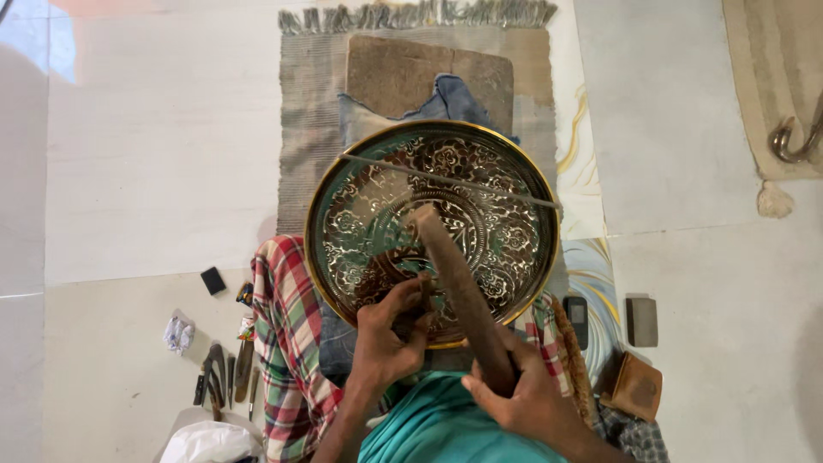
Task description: The person uses a chisel and wooden mallet to engrave a decorative design into a brass plate. They repeatedly strike the chisel to shape the metal and occasionally wipe the surface with a cloth to clear debris.
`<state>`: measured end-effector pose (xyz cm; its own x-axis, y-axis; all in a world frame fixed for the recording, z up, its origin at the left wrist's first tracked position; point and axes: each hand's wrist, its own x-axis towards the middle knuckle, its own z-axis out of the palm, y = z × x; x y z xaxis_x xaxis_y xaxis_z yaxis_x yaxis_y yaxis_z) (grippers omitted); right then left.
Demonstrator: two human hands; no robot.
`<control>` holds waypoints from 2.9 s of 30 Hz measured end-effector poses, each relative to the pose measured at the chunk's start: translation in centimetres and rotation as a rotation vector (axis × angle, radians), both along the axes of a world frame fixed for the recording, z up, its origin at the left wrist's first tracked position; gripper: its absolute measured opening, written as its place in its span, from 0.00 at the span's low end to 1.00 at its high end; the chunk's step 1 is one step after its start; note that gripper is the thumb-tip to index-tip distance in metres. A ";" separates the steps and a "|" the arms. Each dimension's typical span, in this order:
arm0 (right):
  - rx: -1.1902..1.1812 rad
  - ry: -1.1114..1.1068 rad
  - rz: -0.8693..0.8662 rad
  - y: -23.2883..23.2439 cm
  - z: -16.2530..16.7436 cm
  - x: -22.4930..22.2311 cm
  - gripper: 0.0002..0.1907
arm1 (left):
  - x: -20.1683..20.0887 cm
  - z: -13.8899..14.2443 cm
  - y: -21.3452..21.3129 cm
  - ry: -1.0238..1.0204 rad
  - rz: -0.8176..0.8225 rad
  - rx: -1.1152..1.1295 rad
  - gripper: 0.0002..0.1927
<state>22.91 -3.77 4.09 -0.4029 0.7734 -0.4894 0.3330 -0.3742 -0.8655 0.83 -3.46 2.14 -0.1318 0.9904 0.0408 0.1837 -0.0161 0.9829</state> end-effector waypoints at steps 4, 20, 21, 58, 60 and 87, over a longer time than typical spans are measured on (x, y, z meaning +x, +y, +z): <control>0.127 -0.054 -0.027 2.2 -0.4 -0.2 0.18 | 0.2 -0.1 0.4 -0.065 -0.016 -0.114 0.27; 0.390 -0.175 0.167 7.9 1.4 0.4 0.23 | 0.4 -1.1 1.1 0.044 -0.025 -0.016 0.24; 0.375 -0.182 0.175 8.3 1.7 0.4 0.22 | 0.5 -1.2 1.0 0.049 -0.010 -0.012 0.25; 0.429 -0.512 0.452 13.0 9.0 -1.5 0.18 | 0.8 -0.6 0.0 0.054 -0.033 -0.017 0.33; 0.529 -0.526 0.500 12.8 9.0 -1.4 0.19 | 0.8 -0.5 0.1 0.085 -0.019 -0.005 0.33; 0.661 -0.483 0.592 13.4 7.5 -0.9 0.26 | 0.8 -0.8 0.1 0.146 -0.013 -0.016 0.28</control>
<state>22.01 9.61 11.62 -0.6817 0.6885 -0.2476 0.6796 0.4705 -0.5629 1.63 -3.33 1.39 -0.1127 0.9927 0.0430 0.3245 -0.0041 0.9459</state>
